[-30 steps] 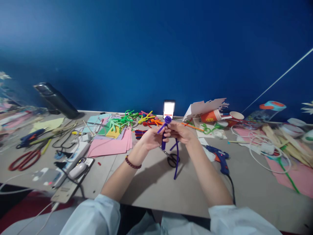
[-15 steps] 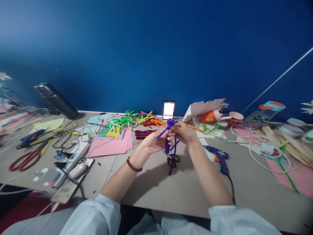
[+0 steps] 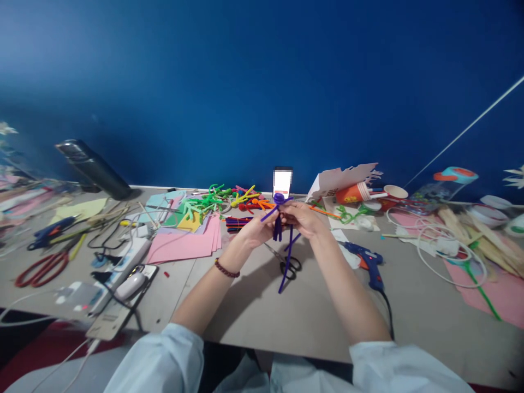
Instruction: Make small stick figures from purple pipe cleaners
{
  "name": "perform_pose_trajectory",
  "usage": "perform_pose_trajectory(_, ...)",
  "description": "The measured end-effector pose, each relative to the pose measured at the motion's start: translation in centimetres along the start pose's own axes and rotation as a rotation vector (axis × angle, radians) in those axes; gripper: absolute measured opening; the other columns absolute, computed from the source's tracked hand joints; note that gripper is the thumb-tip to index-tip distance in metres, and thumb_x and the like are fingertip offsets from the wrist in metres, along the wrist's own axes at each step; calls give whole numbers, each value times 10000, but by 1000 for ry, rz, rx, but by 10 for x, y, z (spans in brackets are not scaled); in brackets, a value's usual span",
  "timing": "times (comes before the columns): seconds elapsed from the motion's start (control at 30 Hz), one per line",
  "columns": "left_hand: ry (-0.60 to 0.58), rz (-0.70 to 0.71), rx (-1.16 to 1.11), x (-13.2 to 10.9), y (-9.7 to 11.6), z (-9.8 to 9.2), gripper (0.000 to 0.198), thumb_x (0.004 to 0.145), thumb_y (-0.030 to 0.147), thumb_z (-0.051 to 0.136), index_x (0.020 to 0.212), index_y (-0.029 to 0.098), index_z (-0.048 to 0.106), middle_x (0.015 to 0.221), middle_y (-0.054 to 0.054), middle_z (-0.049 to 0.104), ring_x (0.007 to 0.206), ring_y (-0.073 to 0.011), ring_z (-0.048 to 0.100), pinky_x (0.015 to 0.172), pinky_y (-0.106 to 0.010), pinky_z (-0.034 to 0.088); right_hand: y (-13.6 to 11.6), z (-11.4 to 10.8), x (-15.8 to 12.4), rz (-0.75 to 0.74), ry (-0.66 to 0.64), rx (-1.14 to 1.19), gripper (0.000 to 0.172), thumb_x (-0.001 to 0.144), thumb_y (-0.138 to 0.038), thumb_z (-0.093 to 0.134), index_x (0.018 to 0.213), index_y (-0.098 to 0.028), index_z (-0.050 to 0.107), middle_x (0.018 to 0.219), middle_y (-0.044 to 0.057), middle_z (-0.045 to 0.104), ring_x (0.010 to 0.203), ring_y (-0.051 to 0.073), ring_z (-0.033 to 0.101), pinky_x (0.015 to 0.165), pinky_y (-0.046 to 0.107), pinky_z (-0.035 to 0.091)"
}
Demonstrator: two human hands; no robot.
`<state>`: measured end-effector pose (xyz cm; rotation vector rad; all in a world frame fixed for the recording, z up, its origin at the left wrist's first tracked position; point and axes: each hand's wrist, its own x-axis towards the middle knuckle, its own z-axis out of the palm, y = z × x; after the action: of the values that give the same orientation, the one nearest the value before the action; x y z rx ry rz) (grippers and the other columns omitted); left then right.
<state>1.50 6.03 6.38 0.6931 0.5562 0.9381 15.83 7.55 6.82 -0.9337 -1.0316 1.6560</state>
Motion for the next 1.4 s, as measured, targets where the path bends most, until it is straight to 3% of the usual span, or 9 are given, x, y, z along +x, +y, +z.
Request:
perform_pose_trajectory(0.13,88,186,116,12,3,-17,234,593,146,788,799,159,677,779,-18,684,719,-123,635,749,-248,477,4,0,5,-69,126,-80,255,506,-329,787,656,-169,656,549,-39,609,468,76,514,464,205,389)
perform_pose_trajectory(0.23,131,169,216,13,13,-27,226,589,141,764,805,123,703,774,-65,703,746,-158,661,759,-259,494,5,1,6,-162,228,-173,227,531,-334,765,661,-175,670,626,-14,652,568,108,561,562,238,427)
perform_pose_trajectory(0.33,126,186,233,11,20,-28,205,661,267,711,787,105,720,806,-105,710,777,-195,668,760,-290,513,6,3,7,-216,288,-205,213,520,-324,768,630,-178,658,637,-6,654,624,128,576,637,260,440)
perform_pose_trajectory(0.57,231,369,396,8,7,-15,266,588,271,796,813,150,721,771,-38,703,680,-125,629,698,-247,512,8,8,7,-194,269,-237,221,509,-334,770,620,-183,651,601,-13,638,603,136,570,623,269,437)
perform_pose_trajectory(0.8,339,322,208,8,3,-9,288,564,303,805,774,143,690,779,-29,684,686,-116,628,676,-228,515,14,9,10,-194,206,-195,249,496,-347,792,634,-184,665,618,-20,652,596,129,585,612,259,445)
perform_pose_trajectory(1.13,336,360,91,8,1,-6,238,613,279,774,753,153,630,729,9,650,684,-85,616,681,-200,487,27,23,19,-104,265,134,274,392,-309,814,590,-185,672,604,-11,668,638,146,603,646,279,463)
perform_pose_trajectory(1.27,294,384,160,11,3,-13,278,554,238,810,764,146,653,744,14,653,672,-77,612,708,-206,493,27,26,17,-138,337,164,259,398,-302,811,576,-188,661,560,-32,639,555,108,546,559,245,434)
perform_pose_trajectory(1.4,326,413,263,12,7,-18,279,534,240,819,753,134,681,729,-5,668,663,-101,620,723,-245,510,26,27,12,-110,324,104,274,458,-347,794,631,-175,669,479,-51,565,440,72,438,415,215,305)
